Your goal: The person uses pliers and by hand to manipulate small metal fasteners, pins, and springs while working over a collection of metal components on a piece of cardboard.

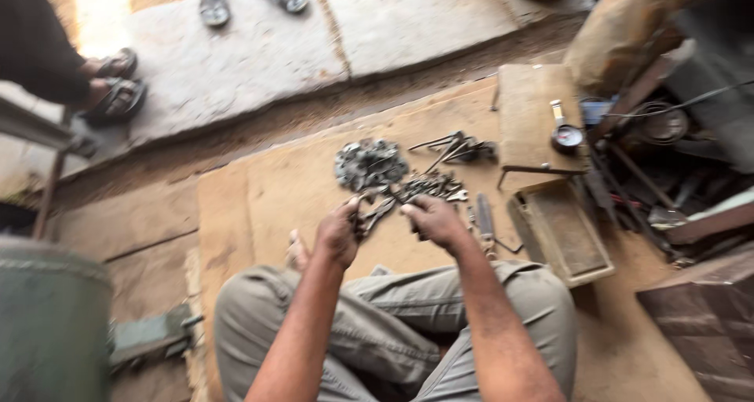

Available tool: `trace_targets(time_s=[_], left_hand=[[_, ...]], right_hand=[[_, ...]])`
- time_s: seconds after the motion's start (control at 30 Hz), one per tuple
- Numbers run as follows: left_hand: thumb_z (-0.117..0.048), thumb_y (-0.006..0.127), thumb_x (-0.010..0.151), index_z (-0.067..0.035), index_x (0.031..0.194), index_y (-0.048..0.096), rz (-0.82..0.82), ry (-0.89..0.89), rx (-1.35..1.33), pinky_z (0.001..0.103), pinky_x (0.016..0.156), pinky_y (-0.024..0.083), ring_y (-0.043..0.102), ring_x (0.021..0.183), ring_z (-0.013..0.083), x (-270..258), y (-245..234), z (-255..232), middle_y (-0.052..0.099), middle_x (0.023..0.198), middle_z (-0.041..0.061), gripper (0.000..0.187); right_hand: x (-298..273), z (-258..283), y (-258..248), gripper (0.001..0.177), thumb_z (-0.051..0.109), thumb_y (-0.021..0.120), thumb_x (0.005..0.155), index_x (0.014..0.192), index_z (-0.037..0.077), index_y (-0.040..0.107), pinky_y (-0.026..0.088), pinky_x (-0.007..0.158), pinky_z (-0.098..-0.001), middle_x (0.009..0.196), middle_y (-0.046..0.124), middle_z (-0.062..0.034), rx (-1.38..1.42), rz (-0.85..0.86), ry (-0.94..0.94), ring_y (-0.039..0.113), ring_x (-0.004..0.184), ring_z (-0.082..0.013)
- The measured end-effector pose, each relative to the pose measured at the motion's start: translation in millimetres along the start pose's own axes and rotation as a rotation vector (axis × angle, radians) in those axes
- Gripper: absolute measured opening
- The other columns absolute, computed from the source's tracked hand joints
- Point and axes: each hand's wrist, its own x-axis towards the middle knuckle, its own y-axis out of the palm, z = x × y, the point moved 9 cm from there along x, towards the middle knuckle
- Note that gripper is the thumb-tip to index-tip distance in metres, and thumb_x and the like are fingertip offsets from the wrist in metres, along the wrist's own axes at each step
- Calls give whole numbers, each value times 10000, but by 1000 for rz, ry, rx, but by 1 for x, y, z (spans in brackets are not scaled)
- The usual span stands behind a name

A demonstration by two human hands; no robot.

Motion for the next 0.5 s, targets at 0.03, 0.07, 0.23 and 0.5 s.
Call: trace_targets(time_s=[0.03, 0.07, 0.23, 0.5], left_hand=[[-248, 664, 975, -104, 978, 627, -25, -40, -31, 313, 551, 445, 527, 589, 165, -2, -4, 2, 572, 700, 28, 149], [-248, 668, 984, -86, 972, 626, -50, -81, -62, 317, 571, 462, 539, 604, 176, -4, -4, 4, 584, 711, 40, 168], [-222, 645, 967, -54, 1014, 661, -42, -100, -47, 327, 593, 483, 548, 619, 180, -4, 3, -7, 593, 717, 46, 175], [-161, 673, 970, -141, 1256, 698, 96, 101, 9, 273, 577, 439, 534, 663, 107, 4, 16, -28, 576, 770, -27, 288]], right_hand=[[-3, -1, 3, 217, 240, 678, 973, 923, 29, 684, 498, 525, -298, 686, 626, -21, 20, 14, 8, 574, 582, -117], [-4, 0, 4, 217, 240, 671, 981, 925, 31, 686, 497, 533, -290, 688, 635, -20, 41, 28, 17, 576, 585, -114], [-7, 3, -1, 216, 253, 647, 988, 945, 45, 685, 506, 539, -275, 692, 637, -3, 75, 37, 39, 580, 591, -94], [0, 1, -2, 231, 274, 645, 1002, 944, 60, 711, 467, 508, -278, 664, 597, -2, 29, -2, 27, 538, 566, -93]])
